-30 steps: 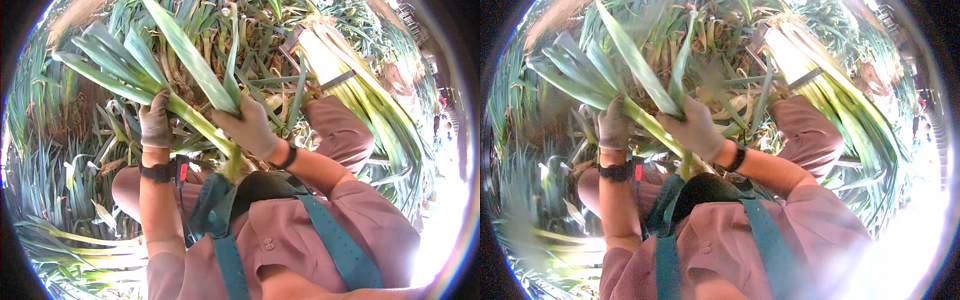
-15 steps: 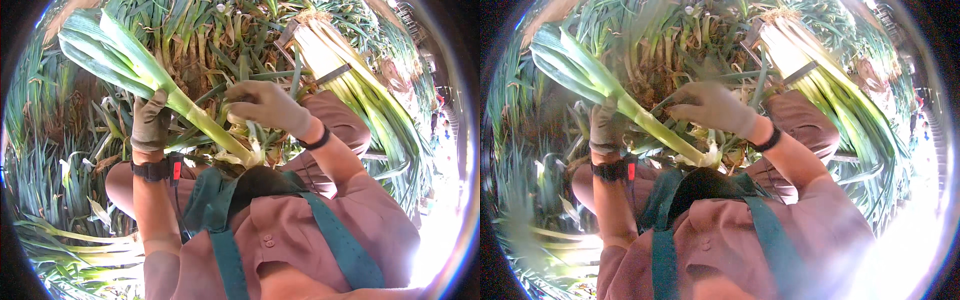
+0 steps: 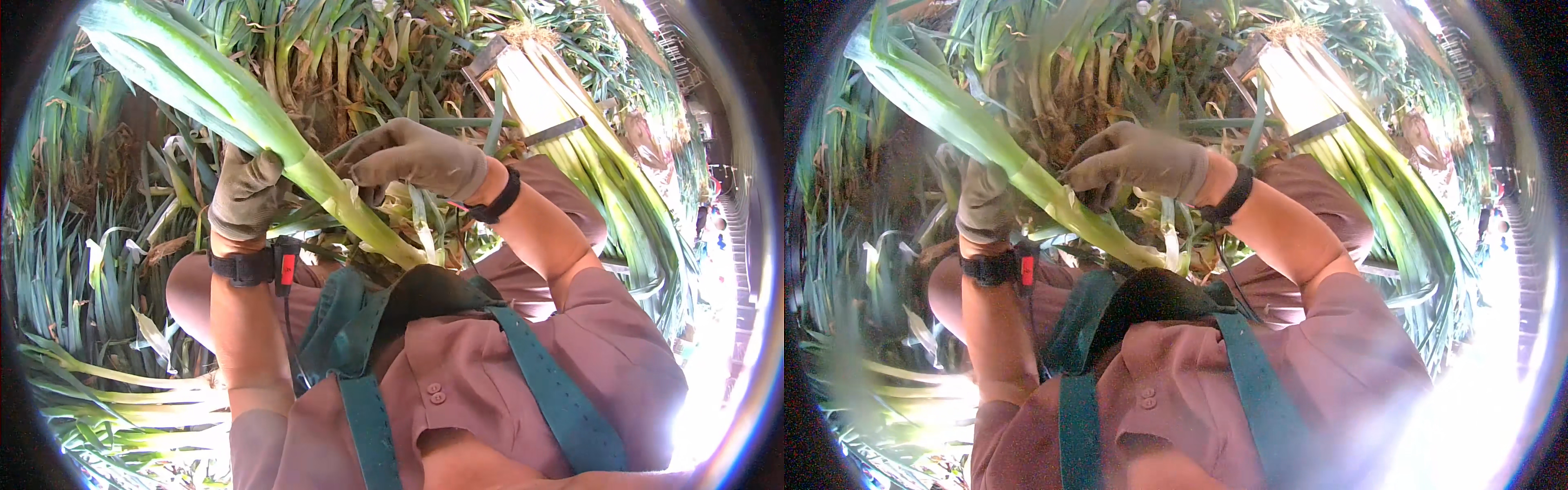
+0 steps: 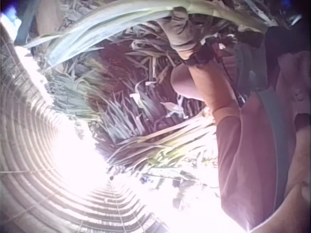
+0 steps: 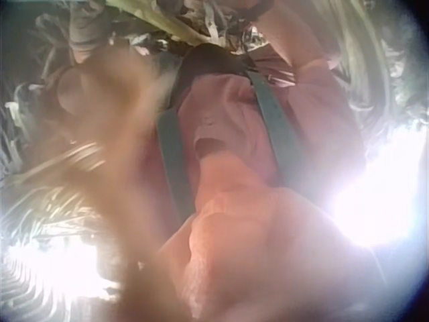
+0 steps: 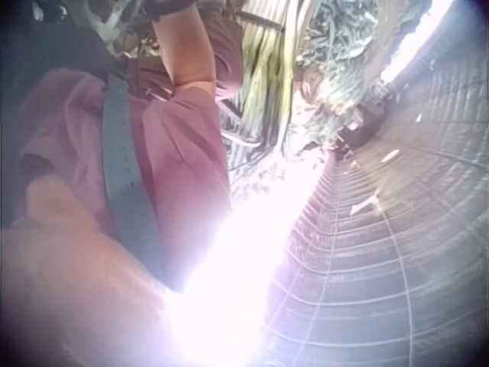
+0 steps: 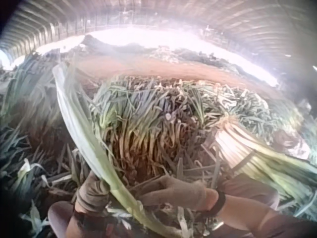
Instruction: Cleaning and stripping the outer leaves of harvested leeks in a farm processing area.
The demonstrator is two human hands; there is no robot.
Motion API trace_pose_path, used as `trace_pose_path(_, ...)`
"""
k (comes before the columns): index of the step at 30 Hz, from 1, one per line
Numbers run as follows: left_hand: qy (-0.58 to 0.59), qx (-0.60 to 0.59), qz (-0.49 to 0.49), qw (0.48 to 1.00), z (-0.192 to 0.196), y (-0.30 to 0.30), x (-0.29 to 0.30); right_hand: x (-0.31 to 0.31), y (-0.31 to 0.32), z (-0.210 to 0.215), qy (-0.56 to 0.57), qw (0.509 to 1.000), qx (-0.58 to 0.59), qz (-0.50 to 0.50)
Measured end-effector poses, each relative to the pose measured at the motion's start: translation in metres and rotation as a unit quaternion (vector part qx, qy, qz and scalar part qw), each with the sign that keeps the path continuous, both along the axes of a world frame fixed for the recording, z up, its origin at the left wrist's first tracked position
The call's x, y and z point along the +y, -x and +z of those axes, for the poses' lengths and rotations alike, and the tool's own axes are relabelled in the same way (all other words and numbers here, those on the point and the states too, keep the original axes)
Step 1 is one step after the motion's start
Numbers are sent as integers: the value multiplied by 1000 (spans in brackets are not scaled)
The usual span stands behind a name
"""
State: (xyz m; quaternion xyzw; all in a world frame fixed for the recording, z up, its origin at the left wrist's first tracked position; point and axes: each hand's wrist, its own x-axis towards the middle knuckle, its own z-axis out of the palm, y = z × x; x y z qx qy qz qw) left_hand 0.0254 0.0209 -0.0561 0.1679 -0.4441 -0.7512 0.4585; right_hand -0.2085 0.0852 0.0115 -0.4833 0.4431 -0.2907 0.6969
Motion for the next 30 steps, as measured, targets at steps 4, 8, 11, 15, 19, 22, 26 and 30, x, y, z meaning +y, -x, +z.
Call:
trace_pose_path(4,2,-20,10,1000,3,2,4,-4,0,-6,23,999,31,22)
trace_pose_path(8,-1,-39,9,999,14,10,3,-5,12,-15,39,999,24,14)
trace_pose_path(11,11,-157,47,986,29,20,7,7,14,-16,56,995,76,2)
trace_pose_path(15,15,-157,131,979,28,37,12,24,10,-36,-3,997,-7,-72)
trace_pose_path(19,-46,-119,114,985,27,46,15,35,4,-53,-87,968,-179,-155)
trace_pose_path(22,-74,-118,77,987,26,42,13,32,10,-65,-56,972,-158,-166)
trace_pose_path(26,-68,-85,47,993,23,40,14,37,9,-51,-81,974,-155,-145)
trace_pose_path(30,-84,-26,7,996,21,38,15,40,11,-57,-198,951,-232,-49)
